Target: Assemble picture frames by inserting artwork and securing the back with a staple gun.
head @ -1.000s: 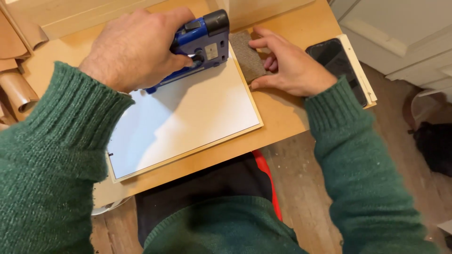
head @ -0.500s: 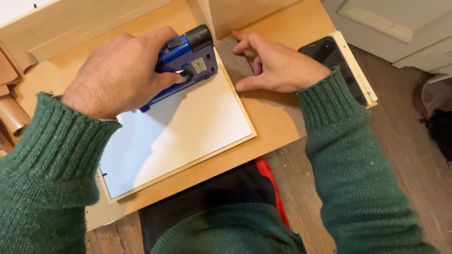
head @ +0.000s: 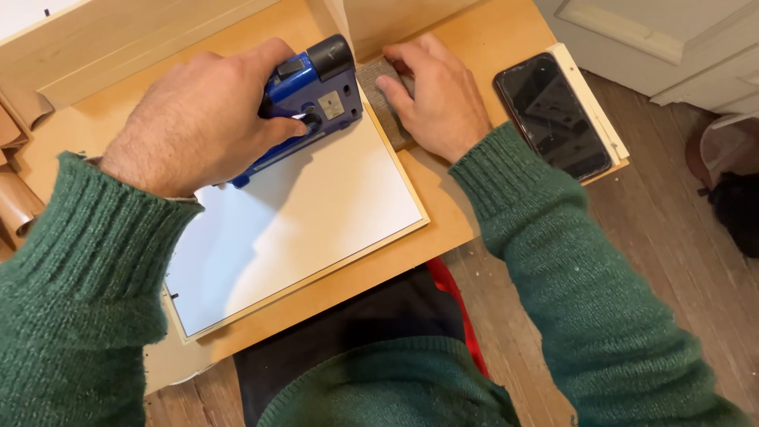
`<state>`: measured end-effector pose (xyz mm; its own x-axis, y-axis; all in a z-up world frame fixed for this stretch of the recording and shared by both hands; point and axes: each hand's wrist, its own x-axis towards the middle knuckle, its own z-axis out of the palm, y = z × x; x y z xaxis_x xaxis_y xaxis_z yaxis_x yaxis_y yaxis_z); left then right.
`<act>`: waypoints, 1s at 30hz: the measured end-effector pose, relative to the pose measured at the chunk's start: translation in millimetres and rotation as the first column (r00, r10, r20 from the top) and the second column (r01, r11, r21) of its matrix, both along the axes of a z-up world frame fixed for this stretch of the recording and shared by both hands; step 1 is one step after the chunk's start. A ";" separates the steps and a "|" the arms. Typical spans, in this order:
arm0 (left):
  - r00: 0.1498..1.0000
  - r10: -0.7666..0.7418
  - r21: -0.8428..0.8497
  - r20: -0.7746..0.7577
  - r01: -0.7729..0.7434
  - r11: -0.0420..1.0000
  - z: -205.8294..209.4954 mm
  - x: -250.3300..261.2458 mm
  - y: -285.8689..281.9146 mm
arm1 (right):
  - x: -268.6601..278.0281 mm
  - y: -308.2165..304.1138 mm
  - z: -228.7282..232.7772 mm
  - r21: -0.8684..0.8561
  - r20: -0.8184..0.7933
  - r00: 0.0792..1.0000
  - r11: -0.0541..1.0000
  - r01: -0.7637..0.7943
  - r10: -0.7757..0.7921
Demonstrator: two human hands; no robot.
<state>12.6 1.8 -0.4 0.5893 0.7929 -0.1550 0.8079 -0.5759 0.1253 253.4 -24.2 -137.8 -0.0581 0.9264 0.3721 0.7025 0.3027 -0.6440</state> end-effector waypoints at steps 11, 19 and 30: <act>0.999 -0.011 0.021 -0.039 0.011 1.000 -1.8 0.8 1.9 | -1.7 3.4 -4.5 0.036 -0.004 1.000 0.999 0.007 -0.007; 0.977 0.151 -0.192 -0.149 -0.178 0.965 20.3 19.7 1.2 | -4.7 2.4 1.5 0.009 0.040 0.999 1.000 0.030 -0.030; 0.928 0.258 -0.237 -0.270 -0.324 0.916 13.6 25.5 7.2 | -4.1 4.5 -4.2 0.058 0.221 0.975 0.998 0.012 -0.025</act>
